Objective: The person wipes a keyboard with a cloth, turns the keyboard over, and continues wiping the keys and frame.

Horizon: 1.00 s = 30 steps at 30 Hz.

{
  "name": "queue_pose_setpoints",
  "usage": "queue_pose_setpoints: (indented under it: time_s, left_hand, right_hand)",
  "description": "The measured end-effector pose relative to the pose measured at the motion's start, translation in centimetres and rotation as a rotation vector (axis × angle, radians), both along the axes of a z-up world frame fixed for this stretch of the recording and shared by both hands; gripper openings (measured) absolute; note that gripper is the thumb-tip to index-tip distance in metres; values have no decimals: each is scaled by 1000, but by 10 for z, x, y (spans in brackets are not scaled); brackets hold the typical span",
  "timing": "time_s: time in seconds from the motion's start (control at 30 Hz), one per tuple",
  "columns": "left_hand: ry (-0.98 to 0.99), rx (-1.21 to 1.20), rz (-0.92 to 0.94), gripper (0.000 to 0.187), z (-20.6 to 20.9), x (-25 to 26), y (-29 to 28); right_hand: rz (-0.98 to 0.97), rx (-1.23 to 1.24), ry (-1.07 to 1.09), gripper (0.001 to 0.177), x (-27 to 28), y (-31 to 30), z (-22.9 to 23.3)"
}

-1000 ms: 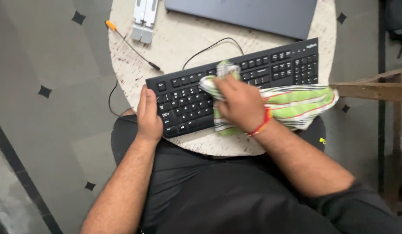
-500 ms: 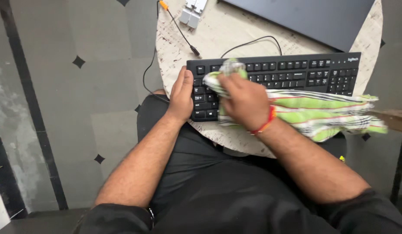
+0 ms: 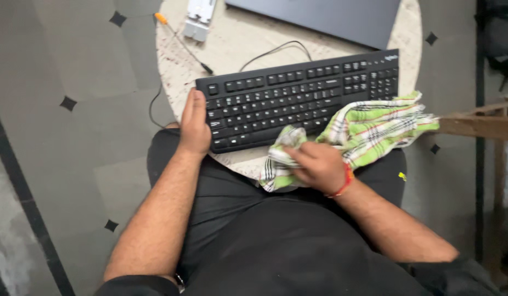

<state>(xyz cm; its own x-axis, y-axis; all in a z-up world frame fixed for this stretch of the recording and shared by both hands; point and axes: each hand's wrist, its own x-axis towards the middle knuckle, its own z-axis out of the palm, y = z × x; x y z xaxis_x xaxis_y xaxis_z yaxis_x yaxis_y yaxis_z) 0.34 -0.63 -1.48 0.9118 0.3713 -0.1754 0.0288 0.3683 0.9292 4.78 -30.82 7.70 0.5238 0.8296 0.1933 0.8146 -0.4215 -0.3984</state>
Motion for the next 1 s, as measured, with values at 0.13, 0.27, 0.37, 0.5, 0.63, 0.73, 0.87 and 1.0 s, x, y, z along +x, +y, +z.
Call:
queue_pose_setpoints:
  time_s: [0.13,0.27,0.37,0.5,0.63,0.73,0.87,1.0]
  left_hand:
    - [-34,75,6,47,8,-1,2]
    - [-96,183,3,47,24,-8,8]
    - [-108,226,-4,47,32,-9,7]
    - [-51,10,0,45,30,-8,8]
    - [14,-35,49,43,18,-5,10]
    - [-14,-13,12,43,12,-8,14]
    - [6,-86,-16,44,20,-5,16]
    - [-12,-145,-21,42,20,-5,16]
  right_hand:
    - [-629,59,-177,21,22,-104,-12]
    - [-1092,798,170,20,87,-215,-10]
    - [-997,1145,481,35,94,-258,-4]
    - [-836,-23,112,93,95,-225,-43]
    - [-847,14,186,84,66,-201,-55]
    - [-1010,21,131,59,83,-226,-32]
    - [-710,286,-347,46,137,-244,38]
    - [-585,740,-6,34,226,-204,51]
